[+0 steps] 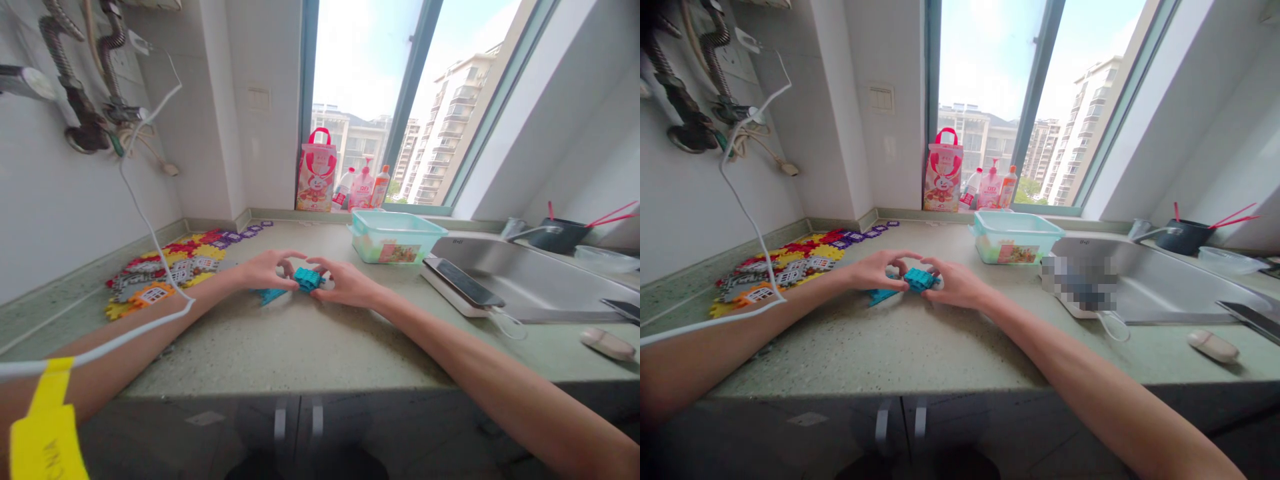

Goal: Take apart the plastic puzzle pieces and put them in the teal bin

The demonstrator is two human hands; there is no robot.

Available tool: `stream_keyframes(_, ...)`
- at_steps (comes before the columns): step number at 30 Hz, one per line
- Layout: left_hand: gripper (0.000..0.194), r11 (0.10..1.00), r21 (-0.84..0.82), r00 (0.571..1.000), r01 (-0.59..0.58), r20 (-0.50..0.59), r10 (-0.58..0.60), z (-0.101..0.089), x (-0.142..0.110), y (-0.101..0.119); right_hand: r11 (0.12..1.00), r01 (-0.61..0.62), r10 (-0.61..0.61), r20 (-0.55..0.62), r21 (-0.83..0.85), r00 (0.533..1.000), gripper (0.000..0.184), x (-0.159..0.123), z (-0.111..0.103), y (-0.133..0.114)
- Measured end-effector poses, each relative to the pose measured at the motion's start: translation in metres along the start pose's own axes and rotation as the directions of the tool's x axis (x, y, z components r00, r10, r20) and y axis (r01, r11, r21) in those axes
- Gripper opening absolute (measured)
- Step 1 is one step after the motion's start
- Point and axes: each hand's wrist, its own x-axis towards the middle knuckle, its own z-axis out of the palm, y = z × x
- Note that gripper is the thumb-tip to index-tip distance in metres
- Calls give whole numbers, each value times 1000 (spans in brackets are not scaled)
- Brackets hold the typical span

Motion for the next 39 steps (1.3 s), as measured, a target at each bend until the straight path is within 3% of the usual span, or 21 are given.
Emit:
stream_keyframes(4, 63, 996, -87, 998, -2, 59, 8, -5, -2, 4, 996, 24, -27, 43, 81, 999, 72, -2, -5, 4)
stream_keyframes(10, 41, 999, 30, 996, 13, -92, -10, -7, 0, 4, 998, -4, 2, 28, 57, 1000, 55, -3, -13, 7)
stream_keyframes(14, 36, 997, 67, 999, 37, -34, -34, -5, 1, 2, 999, 4, -5, 33, 40, 999, 41, -2, -14, 6)
stream_keyframes(21, 42, 999, 16, 998, 35, 51, -36, -4, 0, 1, 997, 9, -8, 5, -80, 1000, 49, 3, -6, 1)
stream_keyframes(28, 61, 998, 31, 990, 53, -130, -49, -15, 2, -25, 996, 9, -11, -26, -85, 1000, 37, 7, -2, 8)
stream_keyframes(35, 61, 984, 115, 971, 135, -215, -108, -15, 4, -41, 966, 28, -89, -227, -256, 970, 36, 4, -24, 10)
stream_keyframes(39, 60, 965, 187, 970, 185, -190, -149, -15, 5, -37, 928, -73, -102, -439, -364, 892, 35, 2, -59, 23)
